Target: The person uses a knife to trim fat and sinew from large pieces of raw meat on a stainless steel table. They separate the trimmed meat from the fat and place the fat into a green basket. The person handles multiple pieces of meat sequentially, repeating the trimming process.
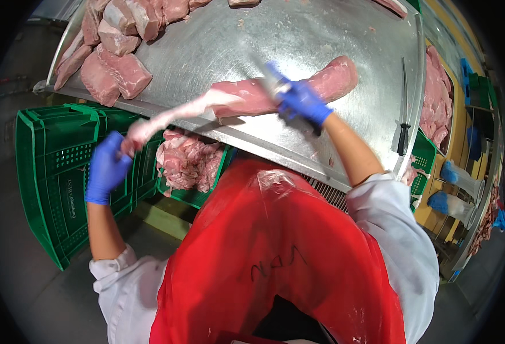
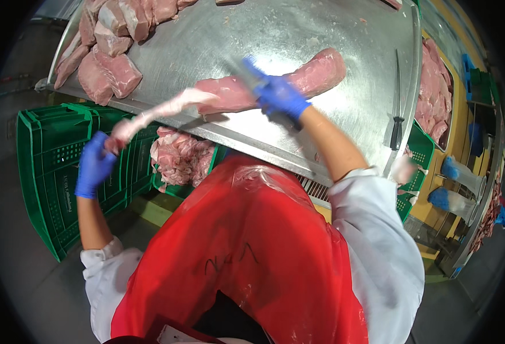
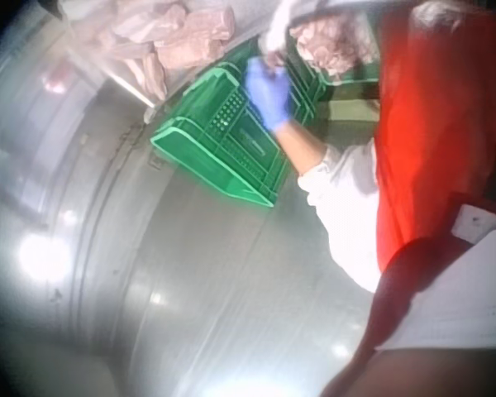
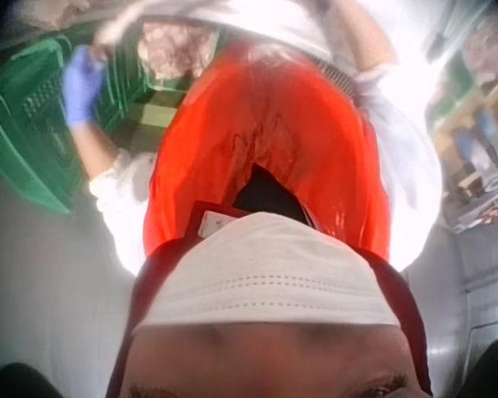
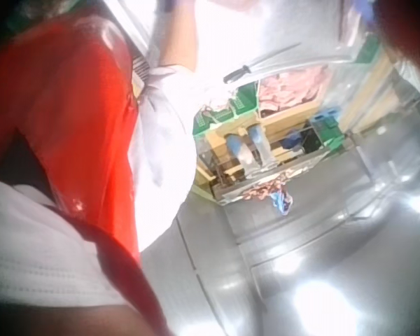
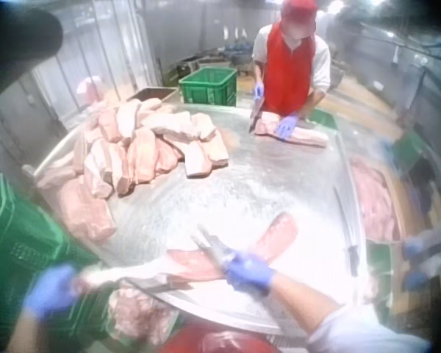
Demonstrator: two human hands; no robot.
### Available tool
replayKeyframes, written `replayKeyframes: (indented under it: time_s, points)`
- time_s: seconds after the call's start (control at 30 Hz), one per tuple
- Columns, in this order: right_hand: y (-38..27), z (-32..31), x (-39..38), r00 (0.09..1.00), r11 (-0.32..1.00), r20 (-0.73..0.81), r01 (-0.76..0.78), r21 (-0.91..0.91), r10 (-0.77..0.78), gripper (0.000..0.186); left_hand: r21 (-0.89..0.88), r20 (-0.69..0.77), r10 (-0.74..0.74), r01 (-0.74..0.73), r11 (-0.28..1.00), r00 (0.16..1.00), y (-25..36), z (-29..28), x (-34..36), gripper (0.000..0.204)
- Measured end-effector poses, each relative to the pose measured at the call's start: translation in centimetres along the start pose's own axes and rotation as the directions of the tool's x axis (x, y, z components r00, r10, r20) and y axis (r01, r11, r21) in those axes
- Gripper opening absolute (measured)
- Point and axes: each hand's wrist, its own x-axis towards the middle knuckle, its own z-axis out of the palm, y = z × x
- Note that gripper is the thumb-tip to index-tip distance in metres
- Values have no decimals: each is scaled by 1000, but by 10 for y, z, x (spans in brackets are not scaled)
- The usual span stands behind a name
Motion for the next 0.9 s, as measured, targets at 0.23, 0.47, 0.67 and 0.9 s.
replayKeyframes:
  time_s: [0.23,0.47,0.67,0.9]
  points:
    - [49,-135,35,960,630,-274,-175,-757,-63,78,58,-73,408,-404,913,910,68,179,67,49]
    - [66,-97,-32,952,934,-300,-162,-318,63,75,-29,-324,232,-255,967,917,161,281,151,42]
    - [29,-60,107,973,784,218,190,-590,-72,73,30,-408,325,-343,939,854,151,288,157,40]
    - [34,-37,162,848,659,530,397,-638,1,69,62,-427,283,-284,957,859,150,295,159,39]
